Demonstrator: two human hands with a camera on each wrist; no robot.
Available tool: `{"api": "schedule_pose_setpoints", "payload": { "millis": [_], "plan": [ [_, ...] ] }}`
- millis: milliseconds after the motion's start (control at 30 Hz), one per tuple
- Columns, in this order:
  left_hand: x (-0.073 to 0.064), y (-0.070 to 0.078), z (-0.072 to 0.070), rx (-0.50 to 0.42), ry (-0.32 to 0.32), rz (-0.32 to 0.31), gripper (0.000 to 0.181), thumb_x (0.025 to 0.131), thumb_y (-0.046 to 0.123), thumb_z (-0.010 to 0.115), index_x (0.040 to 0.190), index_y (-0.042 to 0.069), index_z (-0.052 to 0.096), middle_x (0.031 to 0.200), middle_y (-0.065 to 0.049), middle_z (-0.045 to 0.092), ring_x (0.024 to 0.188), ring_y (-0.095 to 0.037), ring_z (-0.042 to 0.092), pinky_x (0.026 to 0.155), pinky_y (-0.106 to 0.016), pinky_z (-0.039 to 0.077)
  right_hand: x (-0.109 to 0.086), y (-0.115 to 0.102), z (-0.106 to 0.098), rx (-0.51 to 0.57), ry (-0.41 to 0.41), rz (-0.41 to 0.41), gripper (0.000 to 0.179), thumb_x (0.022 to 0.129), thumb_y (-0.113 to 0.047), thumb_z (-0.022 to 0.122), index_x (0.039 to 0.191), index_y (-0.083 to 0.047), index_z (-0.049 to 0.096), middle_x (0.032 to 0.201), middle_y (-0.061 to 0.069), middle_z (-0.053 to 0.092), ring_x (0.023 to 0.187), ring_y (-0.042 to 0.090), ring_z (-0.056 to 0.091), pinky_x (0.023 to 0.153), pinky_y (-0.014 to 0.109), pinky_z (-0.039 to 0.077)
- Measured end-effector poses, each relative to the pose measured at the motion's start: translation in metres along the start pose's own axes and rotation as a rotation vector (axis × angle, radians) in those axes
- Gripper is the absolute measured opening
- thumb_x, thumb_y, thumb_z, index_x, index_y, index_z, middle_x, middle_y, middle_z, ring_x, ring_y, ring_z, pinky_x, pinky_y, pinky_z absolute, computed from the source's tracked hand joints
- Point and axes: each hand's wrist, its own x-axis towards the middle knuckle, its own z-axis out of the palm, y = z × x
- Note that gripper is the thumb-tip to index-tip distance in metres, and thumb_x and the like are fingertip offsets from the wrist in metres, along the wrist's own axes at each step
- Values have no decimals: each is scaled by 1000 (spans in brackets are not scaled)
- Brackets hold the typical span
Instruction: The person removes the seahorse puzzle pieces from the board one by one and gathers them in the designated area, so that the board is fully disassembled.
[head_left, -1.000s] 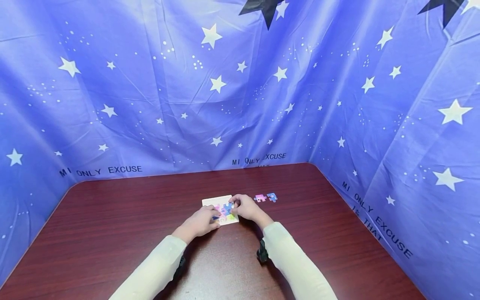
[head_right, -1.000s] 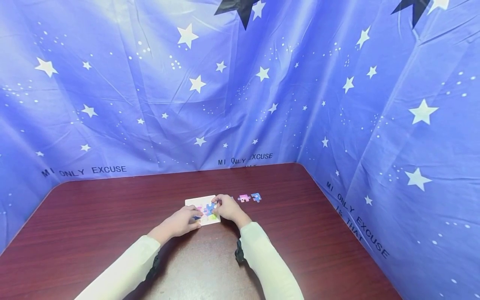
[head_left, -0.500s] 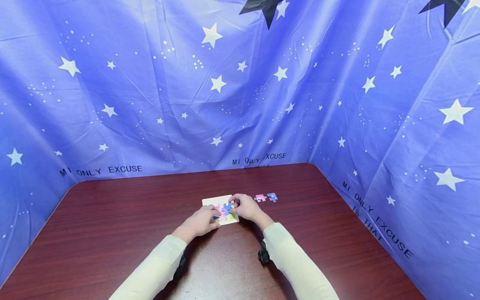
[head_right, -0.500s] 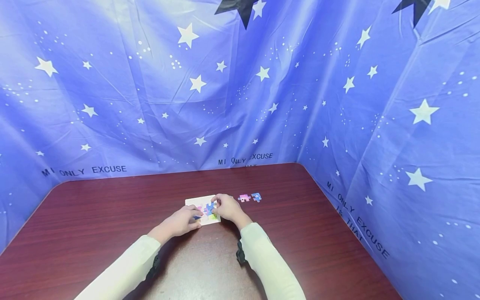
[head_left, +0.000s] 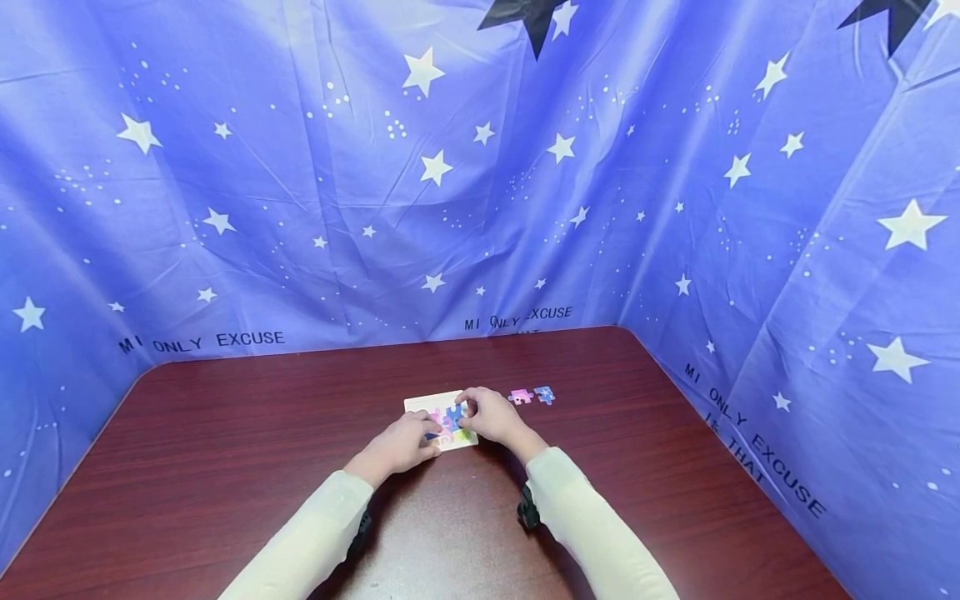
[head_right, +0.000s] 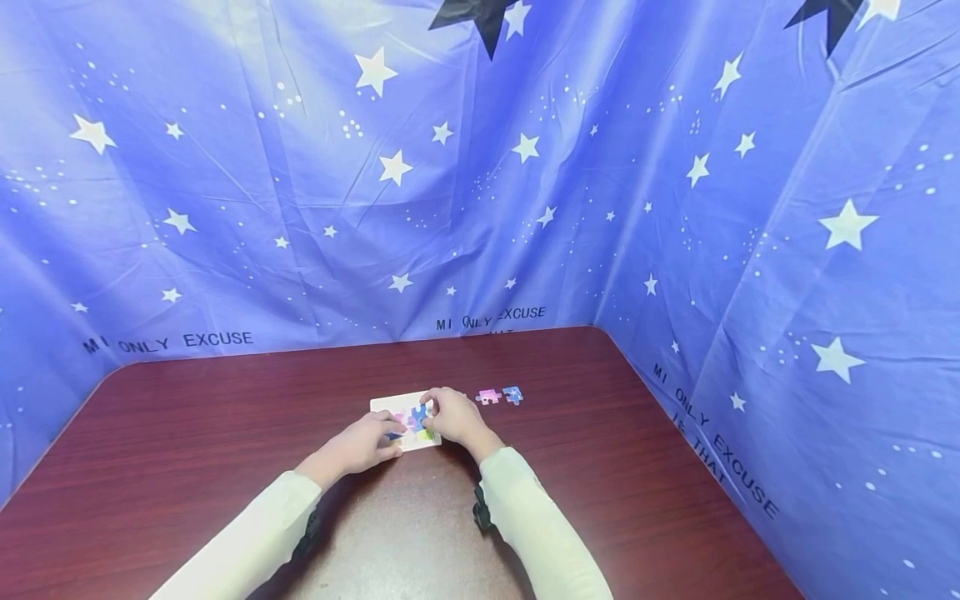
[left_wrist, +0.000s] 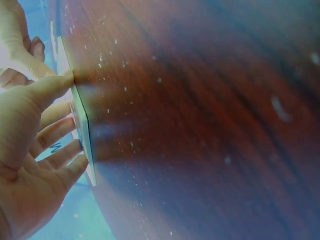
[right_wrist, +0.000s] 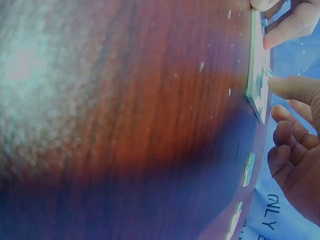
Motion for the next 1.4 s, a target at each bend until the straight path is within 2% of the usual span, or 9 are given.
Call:
{"api": "schedule_pose_setpoints", "payload": {
  "millis": [267, 433, 667, 900, 1067, 1400],
  "plan": [
    [0, 0, -1, -7, -3, 0, 27, 81, 18, 71, 103, 2, 69, 102, -10, 63, 97, -25, 59, 88, -37, 47, -2, 0, -1, -38, 8, 11, 29, 74, -16, 75, 101, -11, 65, 73, -1, 56, 63, 7, 46, 55, 20, 37],
    [1, 0, 0, -14, -10, -12, 27, 82, 20, 71, 104, 4, 69, 103, -9, 63, 97, -25, 58, 89, -37, 47, -3, 2, -1, 1, 7, 14, 29, 75, -15, 75, 102, -9, 65, 73, 3, 59, 61, 7, 46, 55, 20, 38],
    [1, -2, 2, -9, -15, -29, 28, 82, 20, 71, 104, 5, 69, 104, -8, 63, 99, -24, 59, 90, -37, 47, -3, 8, -3, 47, 0, 41, 30, 79, -15, 72, 107, -10, 65, 71, -2, 55, 53, 7, 48, 53, 21, 41],
    [2, -2, 2, -23, -18, -36, 28, 82, 20, 71, 104, 4, 69, 105, -8, 62, 98, -25, 59, 90, -38, 47, -5, 14, -9, 100, -15, 53, 31, 80, -16, 71, 109, -9, 63, 70, -1, 54, 47, 8, 50, 51, 22, 42],
    [2, -2, 2, -15, -8, -28, 28, 81, 20, 71, 103, 4, 69, 104, -8, 62, 97, -24, 59, 89, -37, 48, -8, 19, -12, 103, -2, 37, 31, 80, -14, 70, 109, -7, 63, 71, 2, 55, 48, 8, 49, 52, 23, 42],
    [2, -2, 3, -15, -13, -34, 28, 81, 20, 71, 104, 4, 68, 104, -9, 63, 97, -25, 59, 89, -37, 47, -14, 30, -19, 117, -19, 84, 29, 81, -13, 69, 109, -11, 63, 72, 3, 56, 48, 10, 49, 52, 25, 43]
  ]
}}
